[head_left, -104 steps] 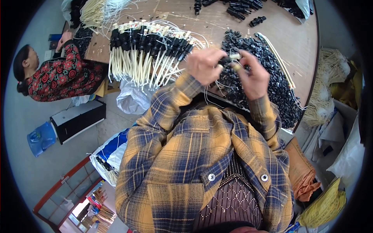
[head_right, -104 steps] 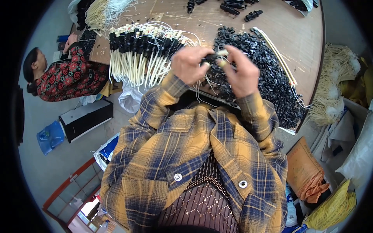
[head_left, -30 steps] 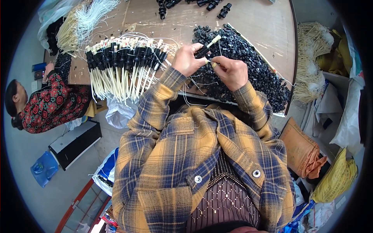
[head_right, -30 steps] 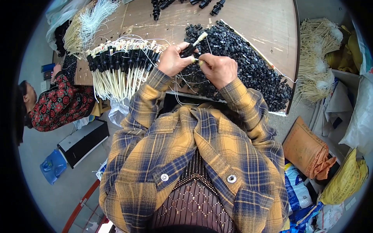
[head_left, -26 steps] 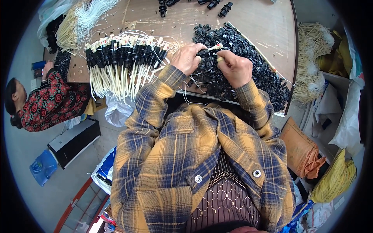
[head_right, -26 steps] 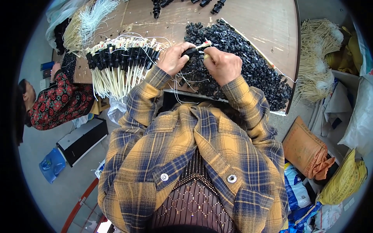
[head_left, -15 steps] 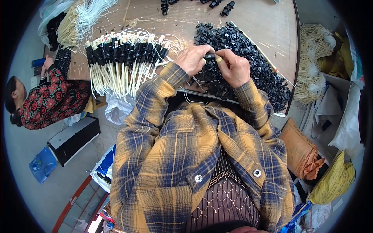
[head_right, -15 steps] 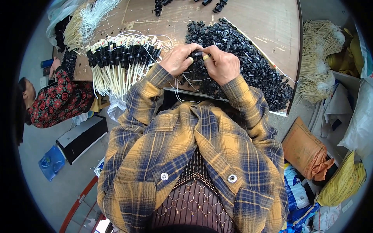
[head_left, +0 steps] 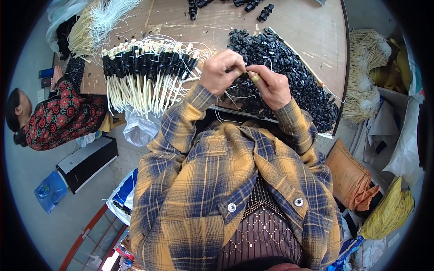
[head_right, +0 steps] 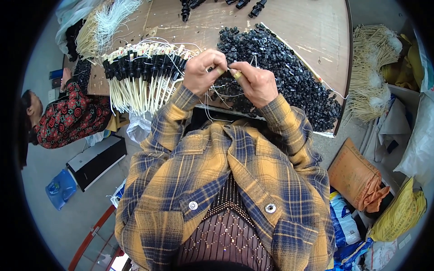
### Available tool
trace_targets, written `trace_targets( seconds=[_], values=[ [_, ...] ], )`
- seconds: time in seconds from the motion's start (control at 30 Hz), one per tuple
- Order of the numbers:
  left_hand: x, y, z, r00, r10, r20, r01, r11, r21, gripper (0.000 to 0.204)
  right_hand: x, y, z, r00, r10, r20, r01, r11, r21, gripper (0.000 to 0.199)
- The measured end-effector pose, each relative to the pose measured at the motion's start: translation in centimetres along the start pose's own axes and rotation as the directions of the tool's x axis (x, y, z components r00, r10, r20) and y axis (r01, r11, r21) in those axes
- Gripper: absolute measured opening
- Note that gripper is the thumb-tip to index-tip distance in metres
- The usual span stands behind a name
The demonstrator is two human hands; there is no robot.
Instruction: Assembling small components at a table and then packing them into a basket and a large sack.
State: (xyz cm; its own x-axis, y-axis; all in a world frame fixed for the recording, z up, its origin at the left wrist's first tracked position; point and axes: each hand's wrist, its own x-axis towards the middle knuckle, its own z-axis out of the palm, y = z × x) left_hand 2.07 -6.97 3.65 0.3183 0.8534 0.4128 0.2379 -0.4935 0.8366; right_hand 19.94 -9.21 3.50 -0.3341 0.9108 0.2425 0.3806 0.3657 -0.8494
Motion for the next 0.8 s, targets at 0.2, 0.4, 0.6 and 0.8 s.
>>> trace_targets(
  seconds=[0.2, 0.4, 0.6, 0.8],
  values=[
    [0.1, 0.0, 0.3, 0.995, 0.085, 0.043, -0.081, 0.993, -0.08, 0.018, -0.2, -0.3, -0.8, 0.986, 0.112, 0.12, -0.119, 0.992, 0.051, 0.015],
    [4.8, -4.0, -0.5, 0.871, -0.418, -0.257, 0.49, 0.769, 0.411, 0.021, 0.0, 1.2, -1.2, 0.936, 0.353, -0.002, -0.345, 0.915, 0.211, 0.013],
    [6.9, -9.0, -1.2, 0.871, -0.471, -0.14, 0.482, 0.761, 0.435, 0.025, 0.0, 2.0, -1.5, 0.923, 0.382, -0.057, -0.353, 0.894, 0.275, 0.014],
    [7.1, -8.2, -1.4, 0.845, -0.52, -0.123, 0.528, 0.777, 0.343, 0.026, 0.2, 2.6, -1.5, 0.879, 0.473, -0.05, -0.408, 0.804, 0.432, 0.014]
  ],
)
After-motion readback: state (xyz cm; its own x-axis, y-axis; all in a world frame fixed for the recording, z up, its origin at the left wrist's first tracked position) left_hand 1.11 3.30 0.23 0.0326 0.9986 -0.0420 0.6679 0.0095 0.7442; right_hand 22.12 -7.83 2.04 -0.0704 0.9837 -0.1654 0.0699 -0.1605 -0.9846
